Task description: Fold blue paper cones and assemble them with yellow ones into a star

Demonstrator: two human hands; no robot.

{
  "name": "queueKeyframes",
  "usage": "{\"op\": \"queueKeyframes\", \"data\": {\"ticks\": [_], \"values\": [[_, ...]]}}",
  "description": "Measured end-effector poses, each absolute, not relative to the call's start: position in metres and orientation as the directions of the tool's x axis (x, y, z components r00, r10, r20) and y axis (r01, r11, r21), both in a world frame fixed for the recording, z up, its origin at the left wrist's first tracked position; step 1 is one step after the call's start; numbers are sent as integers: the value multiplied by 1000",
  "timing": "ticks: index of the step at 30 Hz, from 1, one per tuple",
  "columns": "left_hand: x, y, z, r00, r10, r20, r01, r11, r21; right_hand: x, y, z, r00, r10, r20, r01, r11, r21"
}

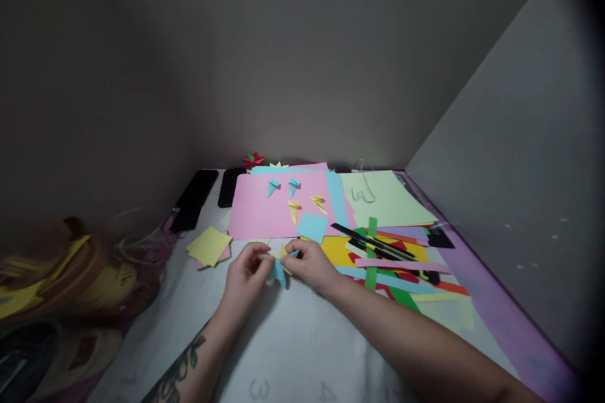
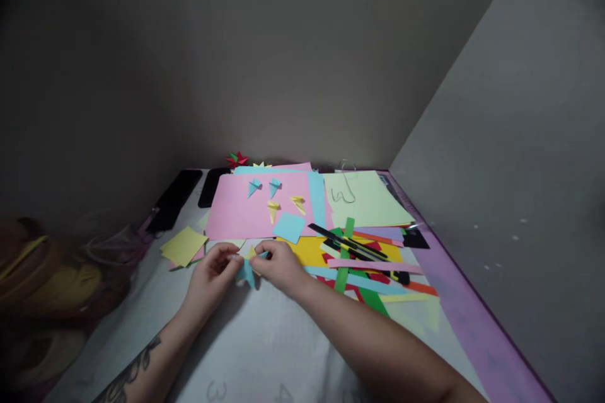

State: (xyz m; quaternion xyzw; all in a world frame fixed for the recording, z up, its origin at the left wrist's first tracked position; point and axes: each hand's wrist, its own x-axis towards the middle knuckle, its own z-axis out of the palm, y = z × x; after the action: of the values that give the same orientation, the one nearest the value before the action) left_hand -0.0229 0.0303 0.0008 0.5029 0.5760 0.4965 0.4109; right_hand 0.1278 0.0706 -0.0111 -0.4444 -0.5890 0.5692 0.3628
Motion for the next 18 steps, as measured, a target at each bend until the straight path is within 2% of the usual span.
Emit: {"op": "queueKeyframes", "data": {"ticks": [6,10,14,18], "values": [[-31,36,12,-281,959,29,173,21,985,127,71,-6,-322,943,-86,90,-60,-994],[-40,51,24,-383,923,30,129,21,991,128,74,-4,-249,957,-152,1,-156,-988],[-43,76,36,-314,949,-10,137,56,989,129,78,-6,-237,957,-167,-62,-186,-981],[-37,107,48,-267,963,24,274,52,960,127,78,-5,-258,954,-149,-51,-168,-984]]}}
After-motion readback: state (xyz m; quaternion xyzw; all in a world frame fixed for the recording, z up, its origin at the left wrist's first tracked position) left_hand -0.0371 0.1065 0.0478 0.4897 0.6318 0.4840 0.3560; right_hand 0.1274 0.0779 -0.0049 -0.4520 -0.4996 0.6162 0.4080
